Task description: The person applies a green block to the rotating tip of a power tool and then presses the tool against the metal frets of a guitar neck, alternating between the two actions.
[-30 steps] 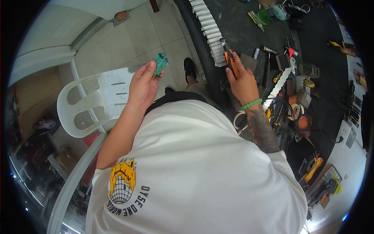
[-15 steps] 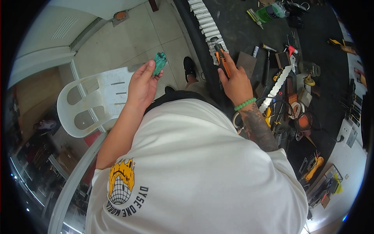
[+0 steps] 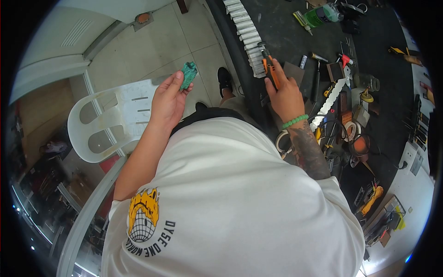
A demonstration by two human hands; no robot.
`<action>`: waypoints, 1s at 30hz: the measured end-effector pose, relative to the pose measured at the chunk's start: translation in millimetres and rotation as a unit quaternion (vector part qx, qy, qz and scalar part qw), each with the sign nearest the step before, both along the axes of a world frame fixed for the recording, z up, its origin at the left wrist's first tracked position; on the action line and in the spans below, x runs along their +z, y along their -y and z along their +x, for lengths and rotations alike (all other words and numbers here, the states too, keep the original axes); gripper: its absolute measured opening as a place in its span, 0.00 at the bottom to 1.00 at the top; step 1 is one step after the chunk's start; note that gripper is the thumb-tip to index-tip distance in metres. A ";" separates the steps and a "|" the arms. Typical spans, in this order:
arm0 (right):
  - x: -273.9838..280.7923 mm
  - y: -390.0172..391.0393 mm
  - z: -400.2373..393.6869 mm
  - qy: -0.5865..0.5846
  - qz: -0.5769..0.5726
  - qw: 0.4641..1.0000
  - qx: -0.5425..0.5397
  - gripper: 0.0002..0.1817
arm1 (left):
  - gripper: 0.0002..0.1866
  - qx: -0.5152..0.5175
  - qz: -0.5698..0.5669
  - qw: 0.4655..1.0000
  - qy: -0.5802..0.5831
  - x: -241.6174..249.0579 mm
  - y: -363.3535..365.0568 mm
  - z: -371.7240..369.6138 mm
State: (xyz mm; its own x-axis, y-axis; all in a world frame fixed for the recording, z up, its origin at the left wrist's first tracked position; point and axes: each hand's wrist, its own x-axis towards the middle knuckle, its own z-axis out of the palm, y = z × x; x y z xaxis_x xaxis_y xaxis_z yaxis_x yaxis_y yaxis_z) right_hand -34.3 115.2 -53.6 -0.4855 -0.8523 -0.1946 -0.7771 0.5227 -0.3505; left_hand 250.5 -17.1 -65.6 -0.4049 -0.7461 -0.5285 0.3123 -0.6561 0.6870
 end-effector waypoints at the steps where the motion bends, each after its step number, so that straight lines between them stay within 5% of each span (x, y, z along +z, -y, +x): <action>1: -0.6 -0.7 -4.4 0.000 0.001 1.000 0.001 0.35 | 0.17 0.002 0.001 1.000 0.002 0.2 -1.2 -0.5; 30: 2.4 1.6 -15.4 -0.005 0.023 1.000 -0.012 0.36 | 0.17 -0.010 -0.002 1.000 -0.002 -4.0 0.6 0.9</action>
